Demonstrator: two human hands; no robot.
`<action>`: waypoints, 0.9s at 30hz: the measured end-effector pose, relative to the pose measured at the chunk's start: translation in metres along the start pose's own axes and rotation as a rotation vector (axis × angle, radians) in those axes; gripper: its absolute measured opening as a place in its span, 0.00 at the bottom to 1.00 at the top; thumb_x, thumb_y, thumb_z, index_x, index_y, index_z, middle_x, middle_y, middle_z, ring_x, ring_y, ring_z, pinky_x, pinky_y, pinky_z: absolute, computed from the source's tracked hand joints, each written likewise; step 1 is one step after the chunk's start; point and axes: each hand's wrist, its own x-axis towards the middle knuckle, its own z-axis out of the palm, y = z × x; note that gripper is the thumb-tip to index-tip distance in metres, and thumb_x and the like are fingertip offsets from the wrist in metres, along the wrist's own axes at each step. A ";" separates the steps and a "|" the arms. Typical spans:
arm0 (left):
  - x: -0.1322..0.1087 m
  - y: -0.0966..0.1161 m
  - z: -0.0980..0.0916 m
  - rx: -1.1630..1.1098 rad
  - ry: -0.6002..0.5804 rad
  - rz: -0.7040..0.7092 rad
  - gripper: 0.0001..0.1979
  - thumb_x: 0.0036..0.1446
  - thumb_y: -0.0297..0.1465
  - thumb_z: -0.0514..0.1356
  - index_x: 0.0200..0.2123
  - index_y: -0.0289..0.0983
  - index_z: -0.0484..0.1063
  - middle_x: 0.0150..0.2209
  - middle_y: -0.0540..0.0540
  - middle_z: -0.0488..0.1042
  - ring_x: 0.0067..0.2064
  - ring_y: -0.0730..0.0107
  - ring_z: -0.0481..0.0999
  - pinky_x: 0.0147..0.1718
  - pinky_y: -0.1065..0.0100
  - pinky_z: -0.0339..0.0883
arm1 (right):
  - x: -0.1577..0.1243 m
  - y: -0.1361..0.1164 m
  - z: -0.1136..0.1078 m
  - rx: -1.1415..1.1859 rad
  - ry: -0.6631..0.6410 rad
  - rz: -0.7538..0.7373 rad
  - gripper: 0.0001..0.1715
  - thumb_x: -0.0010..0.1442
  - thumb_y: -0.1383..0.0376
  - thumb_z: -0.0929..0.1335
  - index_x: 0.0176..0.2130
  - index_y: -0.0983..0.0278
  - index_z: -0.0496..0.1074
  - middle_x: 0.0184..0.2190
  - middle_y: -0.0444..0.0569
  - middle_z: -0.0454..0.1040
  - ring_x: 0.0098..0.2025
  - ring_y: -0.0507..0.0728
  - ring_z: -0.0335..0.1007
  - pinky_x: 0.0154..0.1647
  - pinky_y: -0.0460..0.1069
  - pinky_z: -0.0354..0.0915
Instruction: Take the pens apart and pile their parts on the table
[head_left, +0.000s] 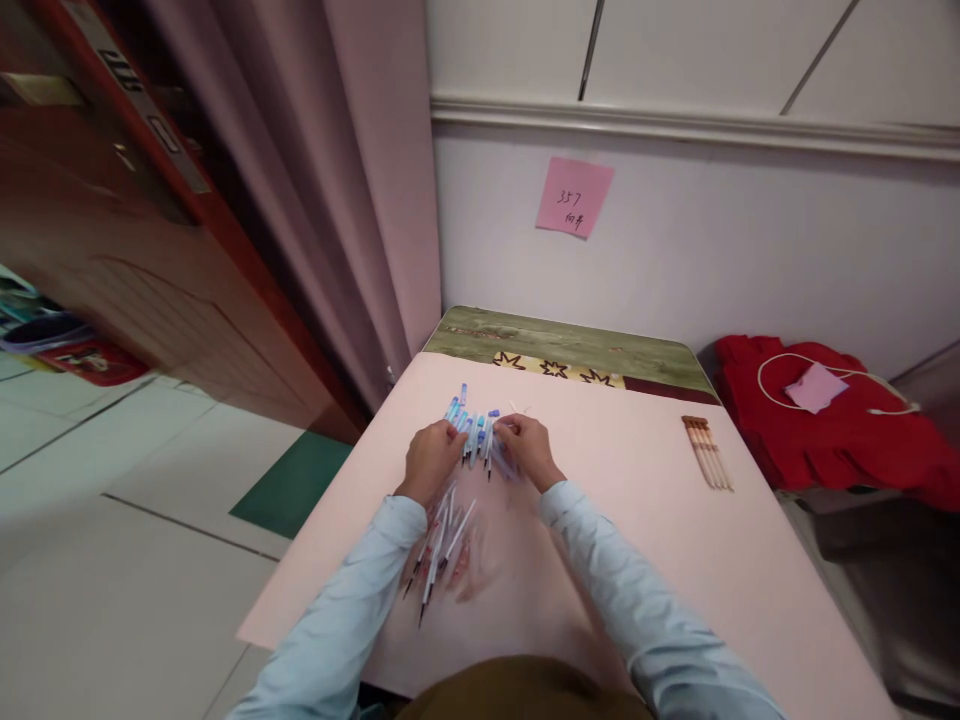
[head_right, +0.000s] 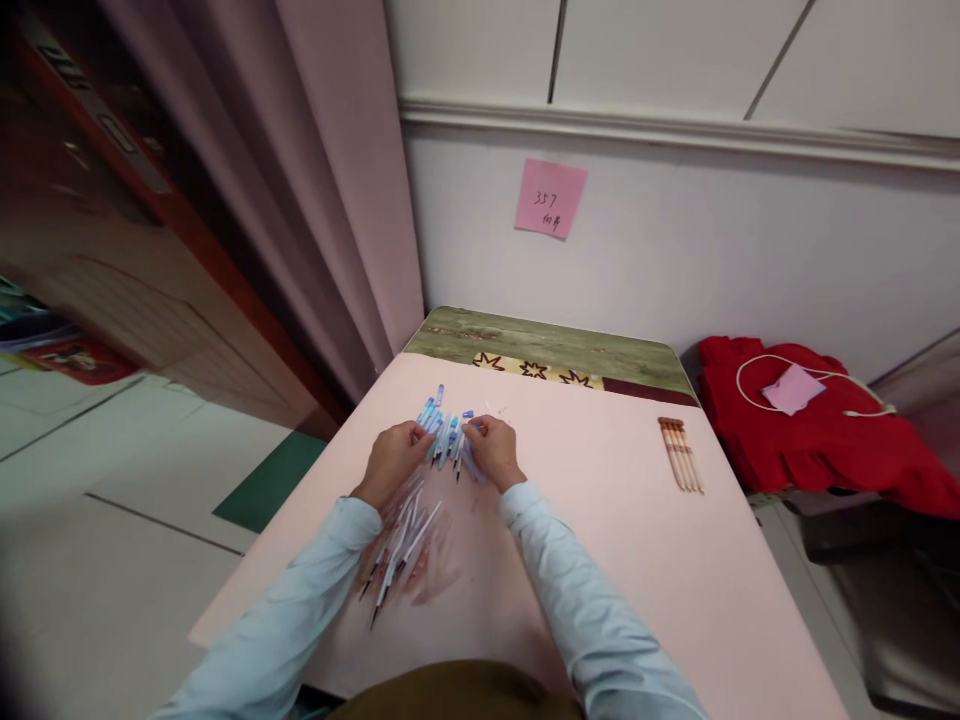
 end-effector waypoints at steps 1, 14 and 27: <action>0.003 0.002 0.004 0.021 -0.007 0.001 0.10 0.58 0.37 0.59 0.31 0.38 0.75 0.32 0.43 0.79 0.37 0.61 0.76 0.33 0.67 0.56 | 0.001 0.001 0.004 -0.008 -0.014 -0.002 0.14 0.50 0.56 0.72 0.34 0.62 0.79 0.19 0.40 0.70 0.24 0.53 0.66 0.29 0.47 0.63; 0.011 0.002 0.020 0.148 -0.058 0.090 0.13 0.60 0.39 0.56 0.32 0.37 0.75 0.34 0.41 0.79 0.38 0.59 0.76 0.33 0.66 0.56 | -0.029 0.051 -0.203 -0.604 0.529 0.042 0.21 0.58 0.54 0.65 0.38 0.66 0.79 0.34 0.57 0.80 0.37 0.62 0.75 0.41 0.53 0.64; -0.017 0.000 -0.006 0.035 -0.030 0.069 0.15 0.58 0.44 0.55 0.29 0.40 0.73 0.24 0.48 0.75 0.30 0.63 0.72 0.29 0.68 0.54 | -0.016 0.065 -0.309 -1.240 0.464 0.389 0.21 0.59 0.59 0.68 0.45 0.73 0.78 0.41 0.69 0.78 0.44 0.68 0.77 0.39 0.54 0.67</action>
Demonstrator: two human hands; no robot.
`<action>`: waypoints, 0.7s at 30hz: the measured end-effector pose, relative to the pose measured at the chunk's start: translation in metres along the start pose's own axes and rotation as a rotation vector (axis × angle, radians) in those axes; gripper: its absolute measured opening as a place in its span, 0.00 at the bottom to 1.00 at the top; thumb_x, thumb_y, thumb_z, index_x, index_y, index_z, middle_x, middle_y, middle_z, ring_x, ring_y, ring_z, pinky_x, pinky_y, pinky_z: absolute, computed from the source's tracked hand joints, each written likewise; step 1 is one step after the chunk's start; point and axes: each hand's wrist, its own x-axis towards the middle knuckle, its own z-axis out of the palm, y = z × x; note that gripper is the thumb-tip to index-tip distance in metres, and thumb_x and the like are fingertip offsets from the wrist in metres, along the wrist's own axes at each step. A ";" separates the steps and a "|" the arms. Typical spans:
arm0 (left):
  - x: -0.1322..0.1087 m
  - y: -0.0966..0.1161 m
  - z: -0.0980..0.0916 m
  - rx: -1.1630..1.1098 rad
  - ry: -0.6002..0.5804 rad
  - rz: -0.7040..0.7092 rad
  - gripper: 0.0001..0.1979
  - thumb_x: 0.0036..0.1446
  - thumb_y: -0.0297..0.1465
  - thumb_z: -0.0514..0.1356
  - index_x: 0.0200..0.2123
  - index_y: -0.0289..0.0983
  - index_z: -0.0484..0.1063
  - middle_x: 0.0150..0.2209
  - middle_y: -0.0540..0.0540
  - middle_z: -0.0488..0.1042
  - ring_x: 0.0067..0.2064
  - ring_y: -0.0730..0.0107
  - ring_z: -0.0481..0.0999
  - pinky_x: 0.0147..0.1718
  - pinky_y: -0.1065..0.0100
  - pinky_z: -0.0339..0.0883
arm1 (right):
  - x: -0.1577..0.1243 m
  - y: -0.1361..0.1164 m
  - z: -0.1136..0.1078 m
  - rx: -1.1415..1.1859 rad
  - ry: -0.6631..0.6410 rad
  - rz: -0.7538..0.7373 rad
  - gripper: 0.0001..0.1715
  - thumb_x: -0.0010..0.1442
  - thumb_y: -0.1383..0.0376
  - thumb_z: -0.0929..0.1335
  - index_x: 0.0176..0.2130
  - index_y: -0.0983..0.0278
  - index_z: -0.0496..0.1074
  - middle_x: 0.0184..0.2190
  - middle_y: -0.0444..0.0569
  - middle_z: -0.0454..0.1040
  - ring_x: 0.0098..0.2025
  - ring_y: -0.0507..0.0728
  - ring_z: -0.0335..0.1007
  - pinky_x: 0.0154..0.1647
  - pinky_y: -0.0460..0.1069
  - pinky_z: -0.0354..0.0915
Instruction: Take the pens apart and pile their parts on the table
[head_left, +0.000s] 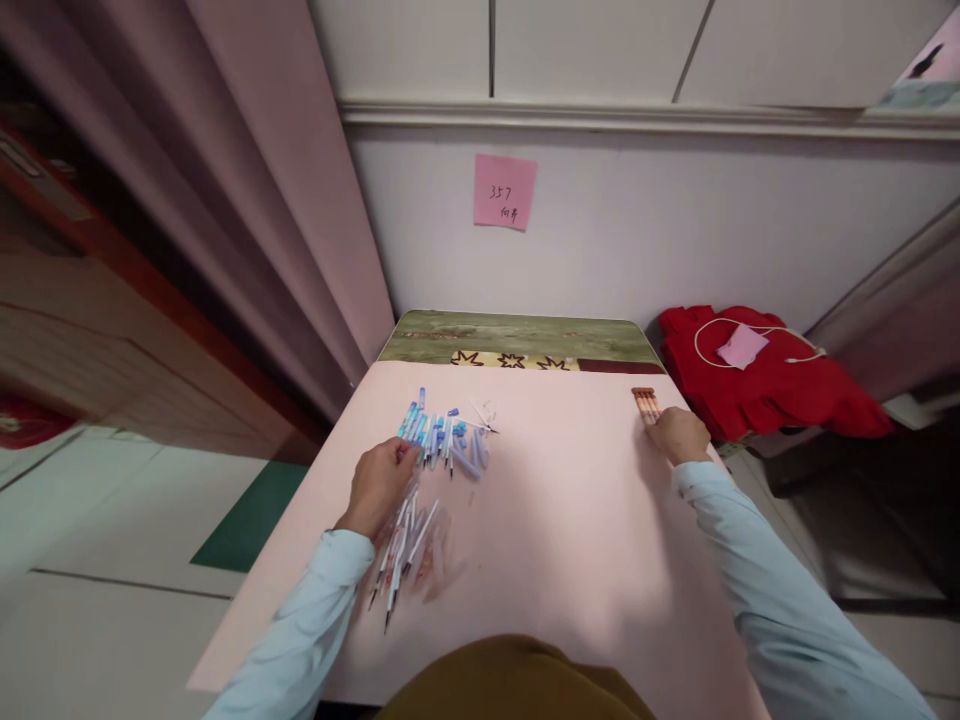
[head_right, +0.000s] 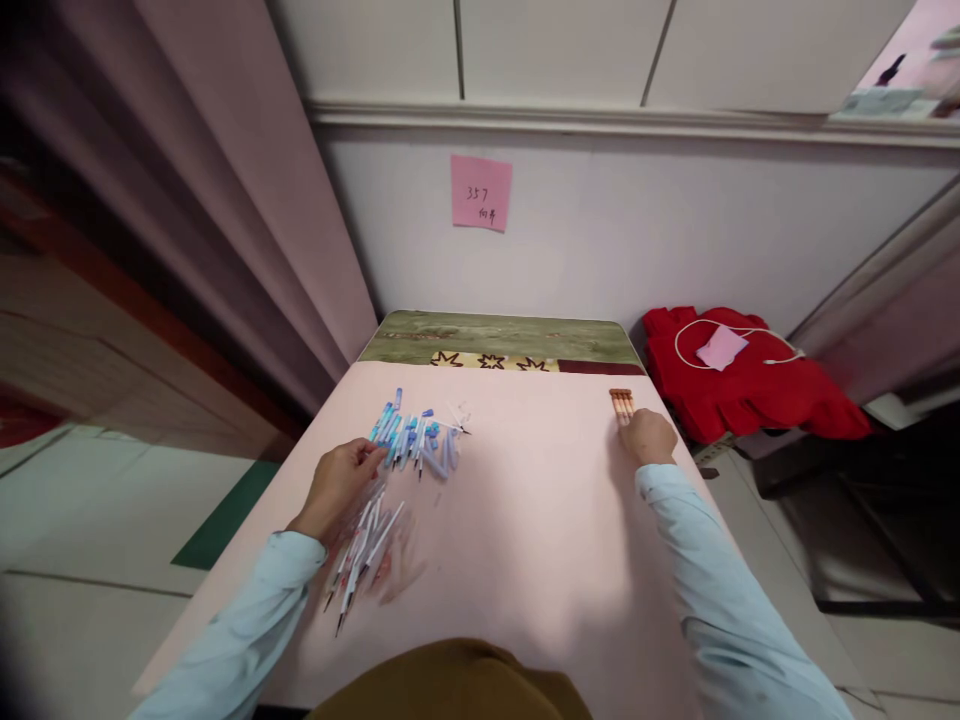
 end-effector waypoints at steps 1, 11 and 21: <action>-0.001 -0.002 -0.002 -0.004 0.009 -0.005 0.15 0.58 0.44 0.55 0.29 0.40 0.73 0.24 0.48 0.75 0.30 0.63 0.72 0.29 0.67 0.54 | -0.001 -0.003 -0.001 -0.010 0.003 -0.021 0.20 0.60 0.61 0.67 0.45 0.74 0.77 0.42 0.70 0.78 0.44 0.68 0.77 0.39 0.54 0.67; -0.013 0.008 0.000 -0.790 0.000 -0.147 0.15 0.52 0.43 0.63 0.32 0.36 0.74 0.27 0.47 0.77 0.25 0.71 0.69 0.26 0.69 0.59 | -0.079 -0.065 -0.026 0.419 0.014 -0.156 0.14 0.52 0.57 0.68 0.32 0.63 0.80 0.29 0.56 0.80 0.35 0.64 0.76 0.32 0.51 0.63; -0.026 0.058 0.039 -1.605 -0.422 -0.278 0.17 0.52 0.38 0.69 0.40 0.32 0.77 0.40 0.37 0.80 0.43 0.58 0.79 0.45 0.61 0.71 | -0.210 -0.195 -0.019 1.512 -0.925 -0.312 0.14 0.51 0.56 0.72 0.29 0.65 0.74 0.20 0.42 0.69 0.20 0.49 0.58 0.22 0.46 0.50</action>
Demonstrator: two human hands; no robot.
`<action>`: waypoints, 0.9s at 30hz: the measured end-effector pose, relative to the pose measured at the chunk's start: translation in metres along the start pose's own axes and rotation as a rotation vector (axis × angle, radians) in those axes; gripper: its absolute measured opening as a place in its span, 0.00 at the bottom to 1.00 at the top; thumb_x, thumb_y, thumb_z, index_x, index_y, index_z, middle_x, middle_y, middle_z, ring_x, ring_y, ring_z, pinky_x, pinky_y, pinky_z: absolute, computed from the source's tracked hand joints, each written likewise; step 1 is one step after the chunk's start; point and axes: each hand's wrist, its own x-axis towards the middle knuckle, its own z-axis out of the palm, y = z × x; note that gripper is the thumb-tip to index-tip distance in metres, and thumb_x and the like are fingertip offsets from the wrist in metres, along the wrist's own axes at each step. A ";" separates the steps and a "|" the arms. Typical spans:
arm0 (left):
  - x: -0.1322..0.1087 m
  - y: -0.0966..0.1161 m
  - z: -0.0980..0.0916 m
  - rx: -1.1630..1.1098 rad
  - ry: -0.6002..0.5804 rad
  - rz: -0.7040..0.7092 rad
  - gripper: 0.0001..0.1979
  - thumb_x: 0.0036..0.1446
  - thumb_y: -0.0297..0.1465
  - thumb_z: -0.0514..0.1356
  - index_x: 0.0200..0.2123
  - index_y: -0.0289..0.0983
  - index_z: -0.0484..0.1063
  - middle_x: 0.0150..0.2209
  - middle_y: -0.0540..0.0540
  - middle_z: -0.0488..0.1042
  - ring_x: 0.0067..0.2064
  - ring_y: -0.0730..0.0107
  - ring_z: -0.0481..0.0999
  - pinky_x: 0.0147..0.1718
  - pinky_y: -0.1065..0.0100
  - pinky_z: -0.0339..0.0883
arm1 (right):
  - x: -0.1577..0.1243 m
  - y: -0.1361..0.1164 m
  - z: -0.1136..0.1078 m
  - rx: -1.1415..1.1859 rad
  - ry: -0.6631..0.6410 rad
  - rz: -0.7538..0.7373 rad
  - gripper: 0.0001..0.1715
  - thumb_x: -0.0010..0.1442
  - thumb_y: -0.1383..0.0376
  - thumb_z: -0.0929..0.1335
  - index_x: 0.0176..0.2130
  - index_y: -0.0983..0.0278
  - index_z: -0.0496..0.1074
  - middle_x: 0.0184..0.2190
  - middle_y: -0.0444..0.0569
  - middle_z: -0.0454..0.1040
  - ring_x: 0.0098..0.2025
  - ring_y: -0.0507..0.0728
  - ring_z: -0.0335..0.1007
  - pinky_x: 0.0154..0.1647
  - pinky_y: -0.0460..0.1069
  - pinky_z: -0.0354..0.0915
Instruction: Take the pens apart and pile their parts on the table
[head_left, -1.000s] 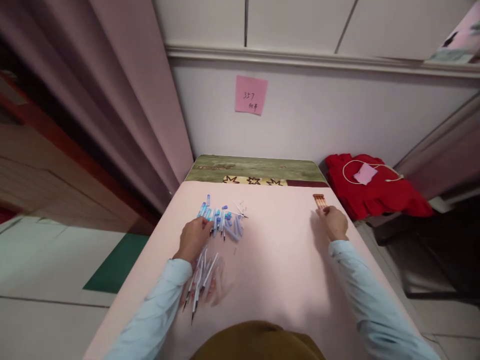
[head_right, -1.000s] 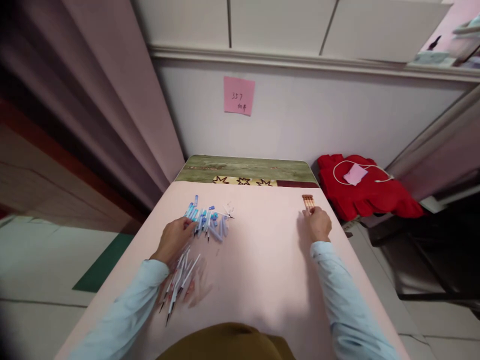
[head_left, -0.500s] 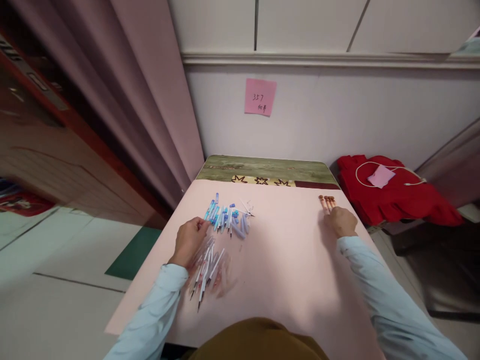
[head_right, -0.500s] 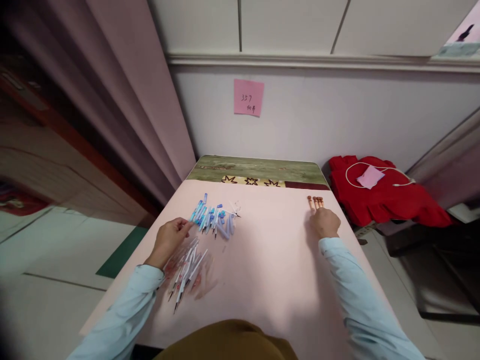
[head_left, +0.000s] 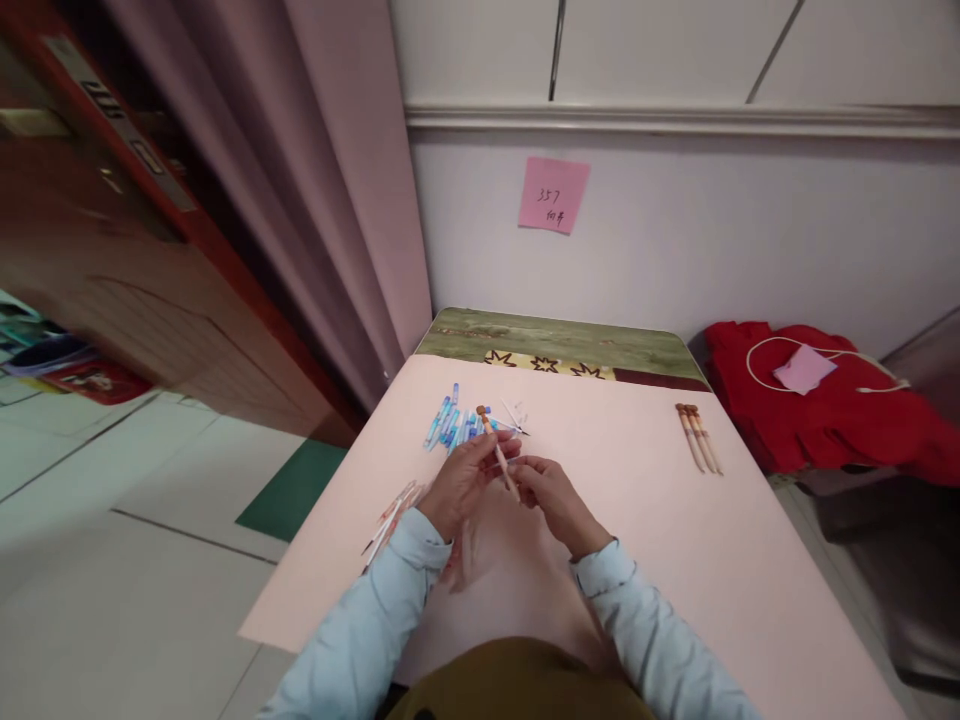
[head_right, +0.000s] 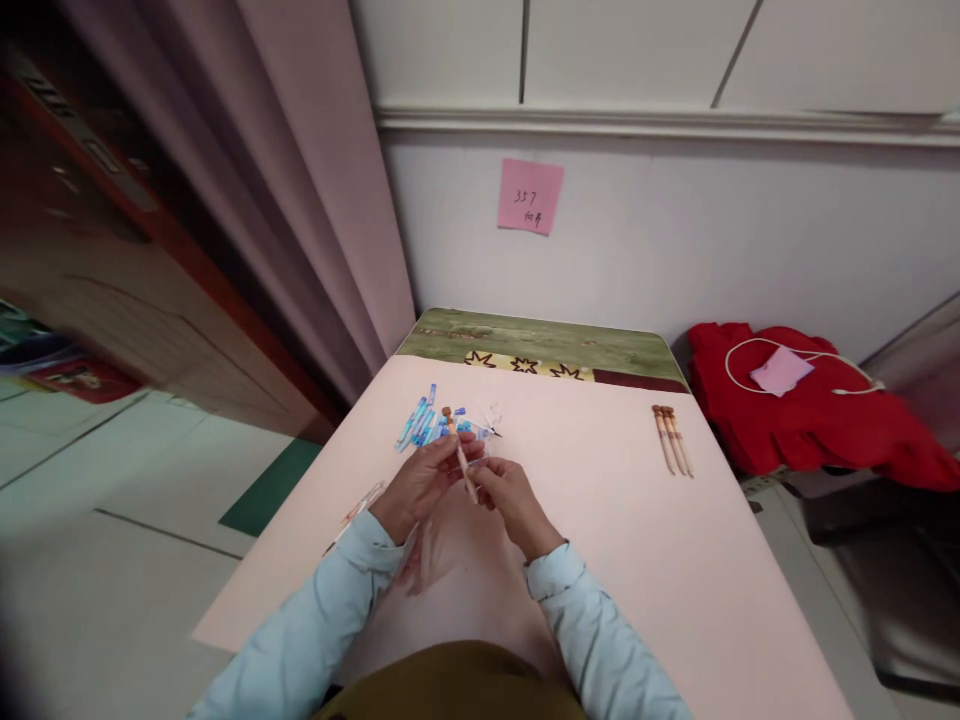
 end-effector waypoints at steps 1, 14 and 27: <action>-0.001 0.001 -0.002 -0.019 0.017 -0.002 0.16 0.52 0.37 0.69 0.40 0.32 0.77 0.40 0.37 0.80 0.42 0.59 0.80 0.44 0.62 0.72 | 0.000 0.000 0.003 0.035 -0.037 0.005 0.15 0.52 0.55 0.72 0.30 0.66 0.74 0.21 0.43 0.70 0.21 0.48 0.58 0.23 0.46 0.51; -0.007 -0.002 -0.010 -0.056 -0.061 -0.003 0.14 0.51 0.37 0.69 0.37 0.33 0.78 0.30 0.42 0.79 0.32 0.66 0.78 0.38 0.64 0.74 | 0.000 0.011 0.022 0.701 -0.245 0.344 0.16 0.56 0.56 0.75 0.32 0.65 0.72 0.19 0.37 0.62 0.19 0.45 0.50 0.21 0.41 0.51; -0.006 -0.004 -0.007 0.129 0.100 0.067 0.16 0.47 0.41 0.69 0.29 0.32 0.80 0.27 0.42 0.78 0.30 0.65 0.76 0.33 0.65 0.69 | -0.004 0.011 0.027 0.152 -0.013 0.089 0.30 0.55 0.39 0.68 0.30 0.64 0.70 0.17 0.40 0.64 0.19 0.49 0.55 0.22 0.46 0.51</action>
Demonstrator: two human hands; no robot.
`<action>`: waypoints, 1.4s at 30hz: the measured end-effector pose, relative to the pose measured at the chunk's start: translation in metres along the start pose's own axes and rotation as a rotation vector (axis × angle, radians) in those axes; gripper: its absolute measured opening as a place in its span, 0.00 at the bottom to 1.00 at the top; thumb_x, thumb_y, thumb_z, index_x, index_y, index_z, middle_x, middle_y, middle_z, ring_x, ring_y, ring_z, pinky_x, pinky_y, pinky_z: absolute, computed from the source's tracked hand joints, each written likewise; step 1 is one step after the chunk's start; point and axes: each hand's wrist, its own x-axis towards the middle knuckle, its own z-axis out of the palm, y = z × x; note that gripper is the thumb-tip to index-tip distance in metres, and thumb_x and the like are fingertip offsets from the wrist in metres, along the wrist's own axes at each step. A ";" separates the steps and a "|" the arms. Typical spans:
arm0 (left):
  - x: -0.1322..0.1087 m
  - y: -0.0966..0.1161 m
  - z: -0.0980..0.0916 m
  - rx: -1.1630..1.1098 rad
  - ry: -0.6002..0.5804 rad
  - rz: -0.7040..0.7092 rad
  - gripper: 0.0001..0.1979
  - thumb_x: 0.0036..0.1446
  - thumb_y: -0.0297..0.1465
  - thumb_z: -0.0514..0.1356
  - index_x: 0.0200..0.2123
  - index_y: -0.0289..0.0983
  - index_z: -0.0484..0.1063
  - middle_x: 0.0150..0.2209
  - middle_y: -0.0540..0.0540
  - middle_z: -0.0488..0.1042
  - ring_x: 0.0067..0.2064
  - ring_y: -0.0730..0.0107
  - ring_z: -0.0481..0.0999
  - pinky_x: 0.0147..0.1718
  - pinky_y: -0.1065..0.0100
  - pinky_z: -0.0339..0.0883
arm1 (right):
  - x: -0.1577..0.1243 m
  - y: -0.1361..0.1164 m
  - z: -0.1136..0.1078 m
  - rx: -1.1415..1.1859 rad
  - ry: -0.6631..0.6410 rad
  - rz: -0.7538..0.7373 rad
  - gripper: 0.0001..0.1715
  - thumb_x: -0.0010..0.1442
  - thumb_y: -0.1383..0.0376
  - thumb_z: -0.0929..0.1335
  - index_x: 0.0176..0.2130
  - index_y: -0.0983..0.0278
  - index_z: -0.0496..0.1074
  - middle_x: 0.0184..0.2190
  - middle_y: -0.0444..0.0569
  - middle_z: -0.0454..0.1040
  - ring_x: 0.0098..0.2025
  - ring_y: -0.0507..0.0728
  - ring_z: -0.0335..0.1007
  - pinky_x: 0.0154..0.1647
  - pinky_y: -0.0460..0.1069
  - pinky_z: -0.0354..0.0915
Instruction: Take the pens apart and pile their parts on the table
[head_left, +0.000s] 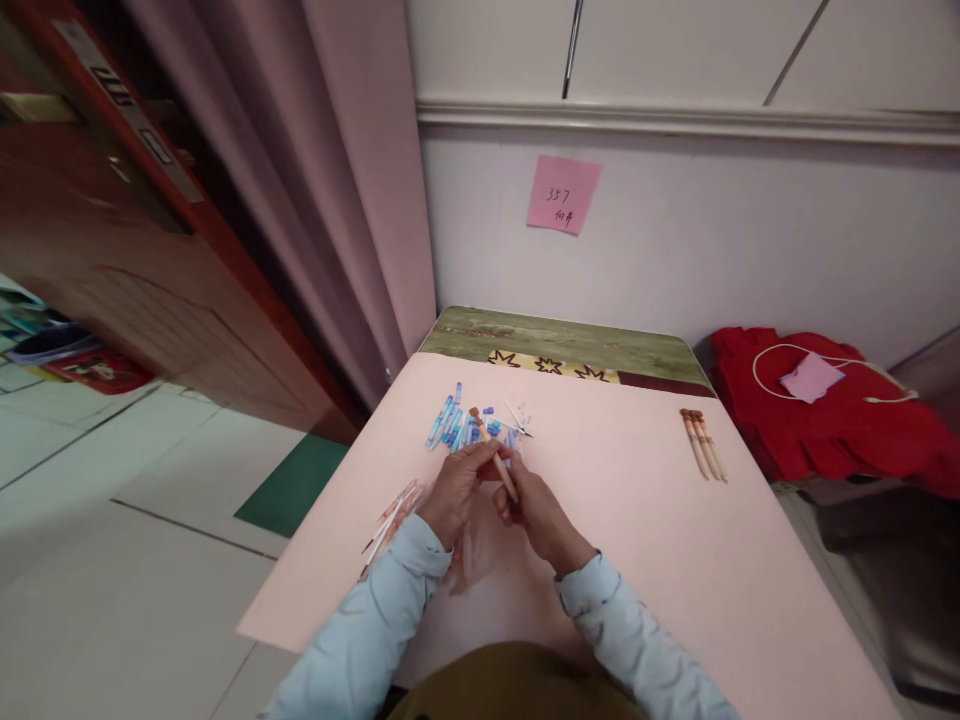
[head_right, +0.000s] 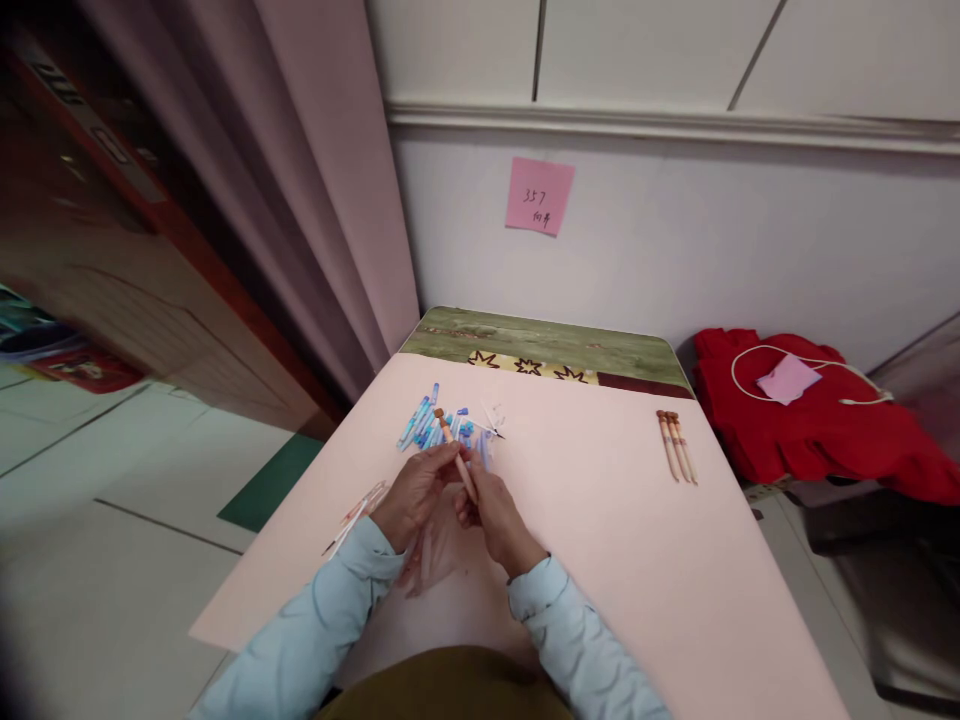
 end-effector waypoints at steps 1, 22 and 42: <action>0.000 -0.001 -0.001 -0.001 -0.013 -0.021 0.16 0.48 0.41 0.69 0.30 0.32 0.80 0.26 0.42 0.77 0.29 0.65 0.76 0.33 0.65 0.69 | 0.001 0.000 -0.001 0.051 -0.011 0.067 0.31 0.55 0.38 0.67 0.30 0.64 0.71 0.17 0.40 0.63 0.19 0.49 0.55 0.22 0.46 0.50; 0.009 -0.001 -0.008 0.027 0.214 -0.014 0.17 0.42 0.41 0.72 0.25 0.33 0.74 0.26 0.46 0.76 0.28 0.71 0.74 0.31 0.68 0.68 | 0.010 0.016 -0.001 -0.137 0.233 -0.137 0.24 0.42 0.51 0.78 0.26 0.63 0.68 0.19 0.40 0.67 0.21 0.50 0.59 0.22 0.46 0.55; 0.077 0.023 0.021 0.971 0.156 0.011 0.13 0.42 0.26 0.66 0.13 0.39 0.65 0.15 0.43 0.69 0.30 0.56 0.78 0.31 0.65 0.64 | 0.032 -0.003 -0.080 -0.781 0.538 -0.282 0.20 0.57 0.50 0.66 0.26 0.61 0.75 0.20 0.45 0.74 0.25 0.56 0.68 0.27 0.48 0.58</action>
